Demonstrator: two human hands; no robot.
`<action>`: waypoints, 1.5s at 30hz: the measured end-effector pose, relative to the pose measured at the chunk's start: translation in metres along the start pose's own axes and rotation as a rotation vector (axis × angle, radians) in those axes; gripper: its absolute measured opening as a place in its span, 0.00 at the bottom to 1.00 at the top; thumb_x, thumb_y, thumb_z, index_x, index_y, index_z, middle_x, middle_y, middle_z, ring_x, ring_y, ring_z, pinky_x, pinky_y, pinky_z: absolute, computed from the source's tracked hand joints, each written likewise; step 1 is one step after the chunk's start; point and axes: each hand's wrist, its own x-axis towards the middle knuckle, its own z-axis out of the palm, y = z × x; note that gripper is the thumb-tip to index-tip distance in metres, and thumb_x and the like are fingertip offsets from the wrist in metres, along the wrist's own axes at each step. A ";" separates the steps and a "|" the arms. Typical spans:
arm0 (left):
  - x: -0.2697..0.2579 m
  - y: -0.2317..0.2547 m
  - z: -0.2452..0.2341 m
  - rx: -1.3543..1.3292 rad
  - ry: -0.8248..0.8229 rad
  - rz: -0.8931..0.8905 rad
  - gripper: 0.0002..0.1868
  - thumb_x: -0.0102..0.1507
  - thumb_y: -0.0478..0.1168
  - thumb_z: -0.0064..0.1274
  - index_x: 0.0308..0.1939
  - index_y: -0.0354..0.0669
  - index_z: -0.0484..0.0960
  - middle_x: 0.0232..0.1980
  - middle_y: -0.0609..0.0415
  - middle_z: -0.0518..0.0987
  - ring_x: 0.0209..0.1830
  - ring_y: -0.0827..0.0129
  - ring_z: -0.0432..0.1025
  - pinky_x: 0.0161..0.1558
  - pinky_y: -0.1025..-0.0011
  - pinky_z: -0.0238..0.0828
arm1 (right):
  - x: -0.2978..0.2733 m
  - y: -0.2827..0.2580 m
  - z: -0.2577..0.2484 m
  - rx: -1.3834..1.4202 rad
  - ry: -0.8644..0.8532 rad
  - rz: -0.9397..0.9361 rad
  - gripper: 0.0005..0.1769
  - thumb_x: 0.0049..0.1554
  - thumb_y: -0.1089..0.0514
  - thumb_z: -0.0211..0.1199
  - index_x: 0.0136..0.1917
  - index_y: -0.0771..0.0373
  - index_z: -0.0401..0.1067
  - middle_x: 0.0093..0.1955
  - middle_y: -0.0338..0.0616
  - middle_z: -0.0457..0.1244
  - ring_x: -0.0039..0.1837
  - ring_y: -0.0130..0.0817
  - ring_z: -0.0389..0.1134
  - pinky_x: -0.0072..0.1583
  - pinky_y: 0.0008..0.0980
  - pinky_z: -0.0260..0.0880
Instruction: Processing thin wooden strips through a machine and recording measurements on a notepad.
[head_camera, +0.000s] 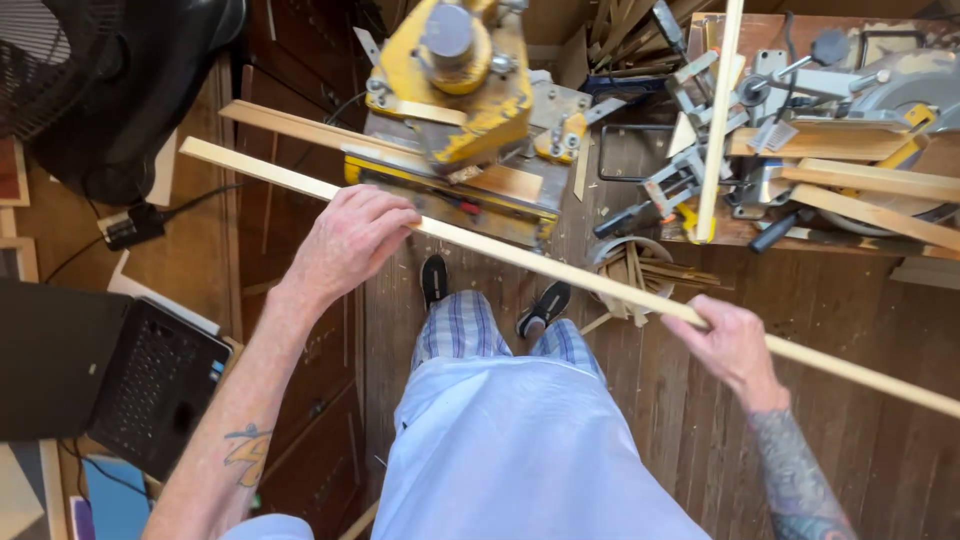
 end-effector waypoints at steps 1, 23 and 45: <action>0.001 -0.011 -0.005 -0.005 -0.001 0.012 0.12 0.68 0.40 0.57 0.56 0.52 0.80 0.54 0.61 0.80 0.58 0.71 0.75 0.69 0.64 0.65 | 0.006 -0.012 -0.001 0.000 0.006 0.011 0.24 0.55 0.35 0.67 0.35 0.56 0.70 0.31 0.52 0.64 0.40 0.51 0.71 0.48 0.45 0.71; -0.023 -0.204 0.030 -0.262 -0.077 0.054 0.13 0.67 0.37 0.60 0.55 0.43 0.81 0.53 0.50 0.85 0.52 0.60 0.79 0.57 0.55 0.71 | 0.094 -0.132 0.018 -0.043 0.030 -0.121 0.18 0.64 0.48 0.61 0.60 0.60 0.79 0.53 0.48 0.72 0.48 0.36 0.71 0.55 0.39 0.72; 0.004 -0.157 0.139 -0.171 0.151 0.186 0.13 0.72 0.43 0.51 0.59 0.47 0.77 0.54 0.55 0.77 0.55 0.62 0.73 0.58 0.65 0.71 | 0.155 -0.180 0.129 -0.071 0.287 -0.165 0.20 0.64 0.38 0.65 0.62 0.51 0.76 0.55 0.42 0.63 0.62 0.38 0.65 0.71 0.46 0.56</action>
